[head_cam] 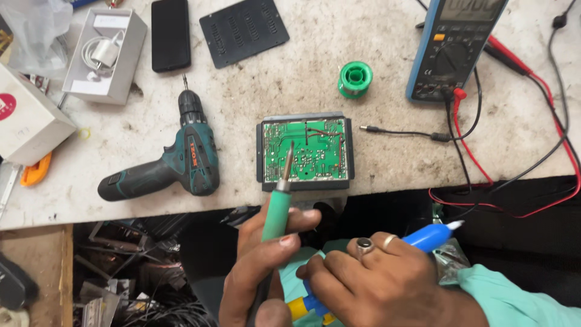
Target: The person solders components on a green circuit board mounted in a frame, holding a soldering iron in one hand and a solder spool in the other. They then use a blue desoldering pump on the board joints, reposition the board, and continue soldering before setting it down and handling a small component.
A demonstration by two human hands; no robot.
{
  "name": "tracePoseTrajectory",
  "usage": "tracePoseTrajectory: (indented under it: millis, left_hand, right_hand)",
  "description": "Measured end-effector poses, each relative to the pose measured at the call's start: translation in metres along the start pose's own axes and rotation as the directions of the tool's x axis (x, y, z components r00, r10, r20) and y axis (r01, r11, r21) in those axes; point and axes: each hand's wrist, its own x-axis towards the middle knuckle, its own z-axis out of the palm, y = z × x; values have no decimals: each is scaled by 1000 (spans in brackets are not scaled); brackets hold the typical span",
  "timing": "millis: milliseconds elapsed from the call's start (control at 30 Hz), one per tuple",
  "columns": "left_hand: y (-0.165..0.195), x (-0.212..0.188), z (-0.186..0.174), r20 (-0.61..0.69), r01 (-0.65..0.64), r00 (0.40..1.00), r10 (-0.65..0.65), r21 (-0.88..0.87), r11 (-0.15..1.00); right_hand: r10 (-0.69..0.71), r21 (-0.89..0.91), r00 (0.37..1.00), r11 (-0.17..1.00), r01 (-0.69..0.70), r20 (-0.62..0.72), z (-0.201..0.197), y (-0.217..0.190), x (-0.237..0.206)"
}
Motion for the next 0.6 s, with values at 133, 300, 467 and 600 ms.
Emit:
tracePoseTrajectory:
  millis: [133, 300, 467, 600]
  left_hand:
    - [-5, 1, -1, 33, 19, 999, -13, -185, 983]
    - [-13, 27, -52, -225, -180, 956, 189, 58, 982]
    - [-25, 39, -71, -252, -109, 959, 130, 95, 989]
    - [-39, 44, -55, -138, 93, 989, -53, 302, 949]
  right_hand:
    - [29, 121, 997, 992, -37, 75, 18, 0, -11]
    - [397, 237, 913, 882, -407, 93, 12, 38, -27]
    - [801, 837, 559, 147, -527, 211, -12, 101, -58]
    - [770, 993, 638, 76, -88, -2, -2, 124, -64]
